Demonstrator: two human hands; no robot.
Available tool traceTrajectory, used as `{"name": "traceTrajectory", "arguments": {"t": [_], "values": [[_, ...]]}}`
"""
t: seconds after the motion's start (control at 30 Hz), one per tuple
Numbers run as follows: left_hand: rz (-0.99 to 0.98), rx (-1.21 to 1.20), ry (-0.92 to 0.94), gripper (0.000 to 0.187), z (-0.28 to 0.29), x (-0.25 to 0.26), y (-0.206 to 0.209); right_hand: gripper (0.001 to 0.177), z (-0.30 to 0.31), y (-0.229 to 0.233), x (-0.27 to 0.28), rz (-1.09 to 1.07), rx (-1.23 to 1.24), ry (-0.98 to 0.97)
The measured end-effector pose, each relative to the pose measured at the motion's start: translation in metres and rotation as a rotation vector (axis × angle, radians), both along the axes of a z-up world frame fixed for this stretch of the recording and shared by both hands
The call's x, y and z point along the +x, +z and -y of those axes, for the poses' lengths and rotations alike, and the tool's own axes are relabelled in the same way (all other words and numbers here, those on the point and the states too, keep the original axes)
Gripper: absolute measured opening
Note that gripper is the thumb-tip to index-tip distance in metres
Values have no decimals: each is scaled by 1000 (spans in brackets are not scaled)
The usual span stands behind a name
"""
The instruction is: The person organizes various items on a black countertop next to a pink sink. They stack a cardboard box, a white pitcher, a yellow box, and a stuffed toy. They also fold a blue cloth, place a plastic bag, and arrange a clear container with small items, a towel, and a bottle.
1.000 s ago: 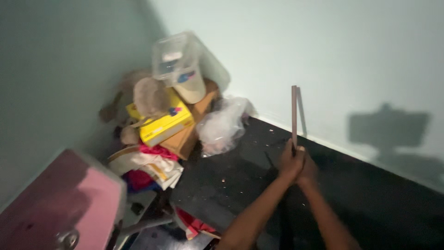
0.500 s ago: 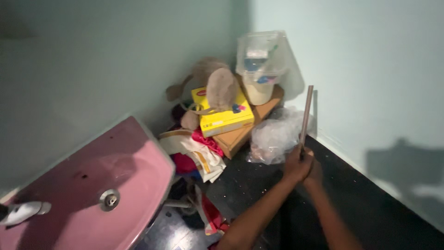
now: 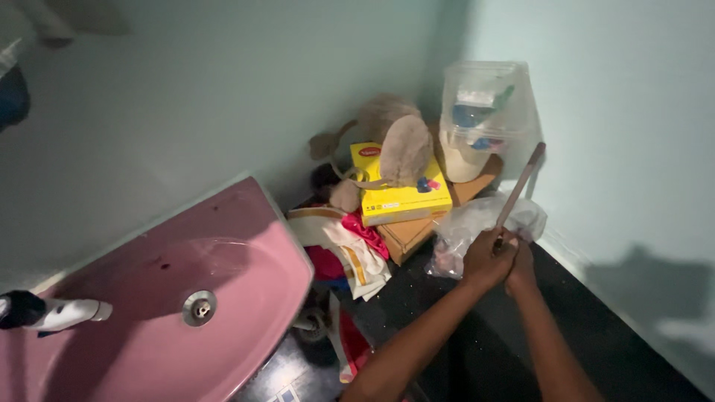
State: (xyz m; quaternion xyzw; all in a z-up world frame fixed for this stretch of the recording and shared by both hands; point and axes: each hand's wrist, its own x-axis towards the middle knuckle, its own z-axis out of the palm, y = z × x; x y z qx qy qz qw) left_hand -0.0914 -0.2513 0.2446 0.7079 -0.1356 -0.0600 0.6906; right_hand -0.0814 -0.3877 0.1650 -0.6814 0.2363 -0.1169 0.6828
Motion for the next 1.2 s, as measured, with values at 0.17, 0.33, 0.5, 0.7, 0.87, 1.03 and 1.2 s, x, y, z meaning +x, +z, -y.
{"name": "traceTrajectory", "arguments": {"t": [0.17, 0.33, 0.5, 0.7, 0.87, 1.03, 1.2], "values": [[80, 133, 73, 37, -8, 12, -33, 23, 4, -38, 18, 0, -435, 242], [252, 99, 79, 37, -13, 23, -53, 21, 18, -54, 55, -185, -944, 368], [151, 73, 34, 46, -22, 32, -35, 23, 31, -36, 75, -403, -1104, 398], [312, 72, 5, 45, -32, 29, -16, 30, 24, -14, 70, -307, -1085, 397], [395, 48, -24, 46, -37, 28, -9, 38, 8, 13, 77, -627, -931, 309], [406, 48, -10, 47, -64, 49, -15, 42, -5, 17, 84, -659, -1003, 245], [450, 30, -29, 49, -64, 61, -7, 39, 5, 11, 86, -667, -996, 300]]}}
